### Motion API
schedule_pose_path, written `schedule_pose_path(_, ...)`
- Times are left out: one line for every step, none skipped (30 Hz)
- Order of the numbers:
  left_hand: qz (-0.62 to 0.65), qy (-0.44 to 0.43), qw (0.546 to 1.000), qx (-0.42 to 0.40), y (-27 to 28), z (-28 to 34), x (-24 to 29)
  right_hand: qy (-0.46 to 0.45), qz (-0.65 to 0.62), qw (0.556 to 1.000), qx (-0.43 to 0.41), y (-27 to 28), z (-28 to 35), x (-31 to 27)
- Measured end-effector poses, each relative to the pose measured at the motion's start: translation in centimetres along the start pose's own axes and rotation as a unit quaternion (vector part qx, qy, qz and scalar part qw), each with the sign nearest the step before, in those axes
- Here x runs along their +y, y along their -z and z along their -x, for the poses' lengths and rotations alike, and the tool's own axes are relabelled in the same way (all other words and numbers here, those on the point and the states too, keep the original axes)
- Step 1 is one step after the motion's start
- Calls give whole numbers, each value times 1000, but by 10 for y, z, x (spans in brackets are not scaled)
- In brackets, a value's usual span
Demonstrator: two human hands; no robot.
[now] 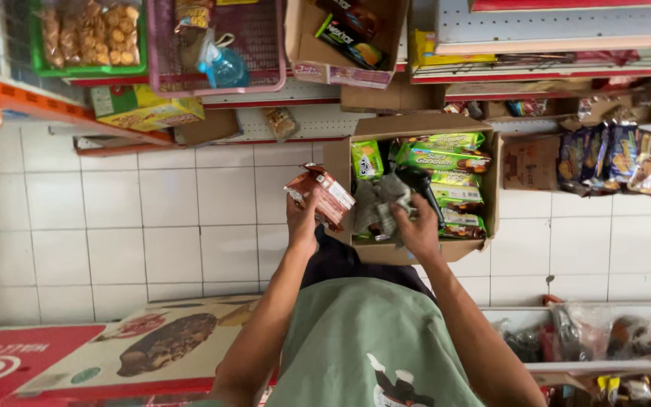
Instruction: The person repeatedly picks packaged bread from a cardboard box, wipes each package with a cloth, and places them on a wire display rack. The person also uses a handheld barcode scanner on several packages before arranging them on the rack.
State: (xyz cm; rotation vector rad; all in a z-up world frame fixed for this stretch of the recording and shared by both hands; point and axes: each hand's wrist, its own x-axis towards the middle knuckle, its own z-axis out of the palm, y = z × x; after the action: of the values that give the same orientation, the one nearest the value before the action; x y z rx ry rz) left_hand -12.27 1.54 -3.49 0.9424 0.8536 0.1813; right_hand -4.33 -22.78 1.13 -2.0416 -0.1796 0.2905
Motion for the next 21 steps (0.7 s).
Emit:
schedule_pose_path(-19, -18, 999, -39, -7, 0, 0, 29, 6, 999, 27, 9, 0, -15)
schedule_pose_path(-48, 3, 997, -53, -18, 0, -2, 56, 15, 997, 50, 17, 1, -29)
schedule_pose_path(-76, 23, 995, -67, -30, -2, -4, 83, 25, 994, 73, 24, 6, -43)
schedule_pose_path(-102, 33, 991, -81, -44, -7, -2, 116, 32, 991, 59, 24, 8, -58)
schedule_pose_path(-98, 11, 989, -106, -57, -3, -5, 149, 40, 987, 45, 23, 12, -71)
schedule_pose_path(-91, -18, 988, -127, -75, 2, -8, 194, 103, 976, 14, 23, 10, -82)
schedule_pose_path(-84, -46, 984, -147, -93, 3, -9, 236, 165, 958, -16, 23, 7, -89)
schedule_pose_path(-58, 1, 990, -132, -104, 6, -11, 272, 224, 935, -52, 25, 8, -92)
schedule_pose_path(-32, 48, 992, -116, -113, 9, -14, 271, 247, 929, -57, 31, 5, -90)
schedule_pose_path(-3, 93, 991, -99, -124, 11, -17, 272, 271, 921, -63, 39, -1, -86)
schedule_pose_path(13, 76, 991, -113, -134, 13, -19, 273, 295, 913, -69, 48, -6, -81)
schedule_pose_path(30, 60, 990, -124, -141, 16, -21, 273, 256, 925, -67, 59, -10, -74)
schedule_pose_path(47, 44, 989, -134, -148, 21, -23, 272, 215, 935, -66, 69, -14, -68)
schedule_pose_path(24, 22, 989, -148, -157, 27, -26, 275, 176, 943, -66, 82, -20, -60)
schedule_pose_path(1, -1, 987, -160, -164, 34, -28, 230, 141, 961, -62, 94, -27, -53)
schedule_pose_path(-22, -24, 986, -166, -171, 39, -28, 185, 103, 975, -64, 105, -34, -47)
schedule_pose_path(-58, -51, 980, -184, -177, 41, -27, 138, 65, 986, -66, 116, -42, -42)
schedule_pose_path(-94, -74, 973, -198, -180, 48, -27, 65, 58, 994, -69, 127, -47, -37)
schedule_pose_path(-130, -96, 964, -211, -184, 55, -29, -9, 53, 996, -71, 138, -52, -32)
schedule_pose_path(-217, -138, 951, -170, -188, 60, -29, -81, 47, 993, -74, 144, -58, -31)
schedule_pose_path(-303, -175, 928, -127, -192, 65, -28, -55, 59, 994, -77, 149, -61, -31)
